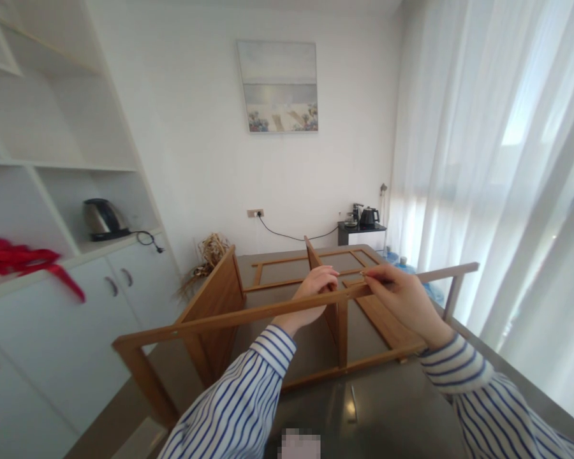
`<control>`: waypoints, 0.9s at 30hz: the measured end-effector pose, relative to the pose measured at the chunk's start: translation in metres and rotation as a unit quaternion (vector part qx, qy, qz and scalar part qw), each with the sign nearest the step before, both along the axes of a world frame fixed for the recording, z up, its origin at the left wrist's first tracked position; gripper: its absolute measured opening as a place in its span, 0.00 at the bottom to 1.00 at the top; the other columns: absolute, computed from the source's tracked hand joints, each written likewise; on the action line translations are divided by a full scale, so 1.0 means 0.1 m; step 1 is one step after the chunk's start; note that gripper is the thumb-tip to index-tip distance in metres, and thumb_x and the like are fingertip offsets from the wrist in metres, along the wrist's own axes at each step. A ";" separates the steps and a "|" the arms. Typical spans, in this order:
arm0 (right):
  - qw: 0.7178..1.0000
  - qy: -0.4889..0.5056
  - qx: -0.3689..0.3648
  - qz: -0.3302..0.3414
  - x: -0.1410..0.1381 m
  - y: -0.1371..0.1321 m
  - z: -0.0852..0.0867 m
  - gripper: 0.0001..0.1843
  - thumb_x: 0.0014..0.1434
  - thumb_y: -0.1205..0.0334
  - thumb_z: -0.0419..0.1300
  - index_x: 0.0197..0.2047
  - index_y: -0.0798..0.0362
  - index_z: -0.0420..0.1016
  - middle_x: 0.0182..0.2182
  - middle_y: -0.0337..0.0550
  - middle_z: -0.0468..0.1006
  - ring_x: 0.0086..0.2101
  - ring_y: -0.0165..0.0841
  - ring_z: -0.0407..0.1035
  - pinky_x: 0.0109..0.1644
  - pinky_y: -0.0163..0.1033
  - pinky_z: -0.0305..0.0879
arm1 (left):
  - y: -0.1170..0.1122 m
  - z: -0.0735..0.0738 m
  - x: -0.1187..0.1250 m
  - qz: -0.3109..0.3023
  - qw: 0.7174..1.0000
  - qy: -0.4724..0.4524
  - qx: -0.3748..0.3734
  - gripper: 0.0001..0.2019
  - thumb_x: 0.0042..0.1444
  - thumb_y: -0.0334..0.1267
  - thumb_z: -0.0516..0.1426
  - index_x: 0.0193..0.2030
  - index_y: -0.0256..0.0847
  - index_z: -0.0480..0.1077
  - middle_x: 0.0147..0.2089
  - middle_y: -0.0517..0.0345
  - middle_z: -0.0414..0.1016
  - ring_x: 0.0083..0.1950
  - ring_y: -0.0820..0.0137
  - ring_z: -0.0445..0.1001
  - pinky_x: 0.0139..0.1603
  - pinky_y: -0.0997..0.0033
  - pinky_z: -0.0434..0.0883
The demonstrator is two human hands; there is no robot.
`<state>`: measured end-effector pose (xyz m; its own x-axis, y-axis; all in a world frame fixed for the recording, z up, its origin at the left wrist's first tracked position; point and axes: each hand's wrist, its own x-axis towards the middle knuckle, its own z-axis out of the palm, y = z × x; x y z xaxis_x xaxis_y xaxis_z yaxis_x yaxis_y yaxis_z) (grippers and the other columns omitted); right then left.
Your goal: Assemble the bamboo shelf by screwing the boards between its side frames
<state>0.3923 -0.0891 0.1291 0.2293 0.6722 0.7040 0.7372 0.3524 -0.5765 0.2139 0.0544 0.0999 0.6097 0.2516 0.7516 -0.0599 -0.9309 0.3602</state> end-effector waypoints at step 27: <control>0.993 0.044 -0.044 0.099 -0.26 -0.25 -0.42 0.18 0.63 0.62 0.51 0.55 0.51 0.67 0.39 0.45 0.74 0.38 0.34 0.70 0.42 0.40 0.69 | -0.01 0.03 0.26 -0.055 0.996 0.016 -0.064 0.10 0.62 0.35 0.46 0.31 0.40 0.64 0.44 0.50 0.73 0.58 0.65 0.66 0.60 0.59 0.62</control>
<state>0.3658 -0.1142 0.0870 0.1437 0.7678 0.6244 0.6042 0.4316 -0.6698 0.2401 0.0529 0.1030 0.6620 0.2755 0.6971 -0.1449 -0.8654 0.4797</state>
